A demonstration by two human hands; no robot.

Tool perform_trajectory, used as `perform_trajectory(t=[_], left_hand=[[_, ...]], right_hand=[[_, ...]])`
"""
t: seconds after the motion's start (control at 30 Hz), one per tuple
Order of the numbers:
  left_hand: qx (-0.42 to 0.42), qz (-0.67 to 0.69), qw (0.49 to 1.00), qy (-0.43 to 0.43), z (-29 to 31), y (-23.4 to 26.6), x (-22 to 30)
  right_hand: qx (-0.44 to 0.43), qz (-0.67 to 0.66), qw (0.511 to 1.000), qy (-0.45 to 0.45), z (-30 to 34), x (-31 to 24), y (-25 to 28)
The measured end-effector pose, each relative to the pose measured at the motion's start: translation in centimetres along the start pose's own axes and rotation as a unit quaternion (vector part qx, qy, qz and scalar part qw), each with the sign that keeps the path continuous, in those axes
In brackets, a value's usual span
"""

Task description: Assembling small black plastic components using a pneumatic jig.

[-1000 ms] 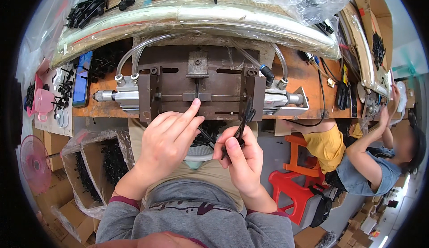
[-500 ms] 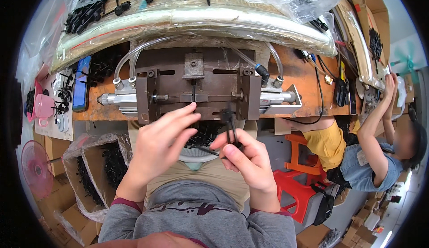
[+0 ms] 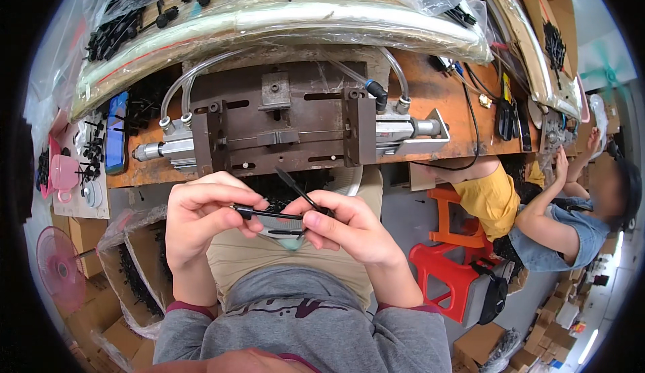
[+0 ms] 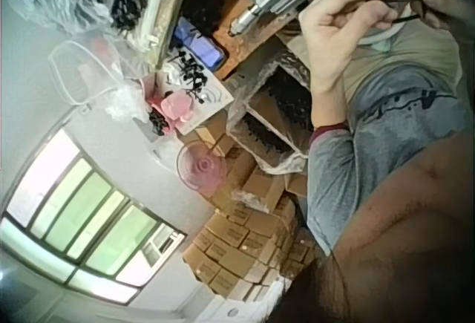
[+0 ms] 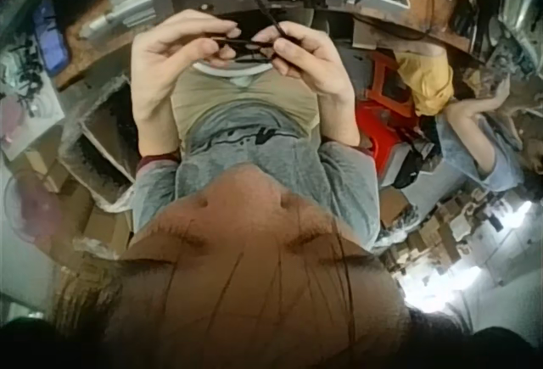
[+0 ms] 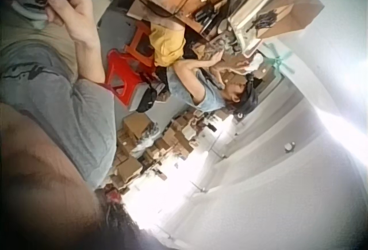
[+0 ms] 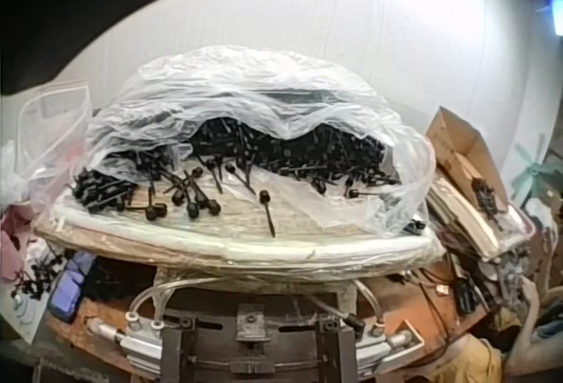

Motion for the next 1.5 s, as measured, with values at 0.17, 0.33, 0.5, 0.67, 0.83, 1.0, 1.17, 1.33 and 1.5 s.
perform_trajectory(t=[0.17,0.33,0.5,0.67,0.83,1.0,1.17,1.33,1.5], left_hand=[[-0.012,0.072,0.996,-0.041,1.0,1.1,0.8],[0.026,0.037,0.993,-0.109,1.1,1.8,1.4],[0.041,-0.271,0.937,-0.215,1.3,1.2,3.1],[0.001,-0.455,0.845,-0.281,1.7,-0.3,3.7],[0.003,-0.484,0.826,-0.290,1.6,-1.6,1.5],[-0.024,-0.556,0.762,-0.331,0.8,-2.9,-0.1],[-0.040,-0.626,0.708,-0.323,0.4,-3.7,-1.3],[-0.049,-0.655,0.683,-0.319,-0.4,-3.9,-0.9],[-0.051,-0.661,0.686,-0.300,-0.7,-3.9,-0.9]], right_hand=[[0.013,-0.028,0.999,0.028,0.1,-0.4,0.6],[0.036,-0.077,0.995,0.043,-0.1,-0.8,0.7],[0.208,-0.022,0.953,0.217,2.3,-4.0,2.9],[0.270,0.091,0.865,0.413,5.5,-9.9,3.0],[0.262,0.171,0.824,0.472,4.4,-16.0,2.7],[0.236,0.204,0.826,0.470,3.4,-15.5,1.6],[0.246,0.223,0.837,0.434,3.2,-13.3,0.9],[0.274,0.212,0.844,0.410,3.5,-11.6,1.2],[0.277,0.196,0.842,0.420,3.7,-10.8,1.3]])
Point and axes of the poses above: each hand's wrist, its own z-axis away from the middle knuckle, its own y-axis out of the back of the hand, x = y × z, the point moved 9 cm from there along -z, towards the middle knuckle, and after that the axes turned 12 degrees about -y, right-handed, at the moved point
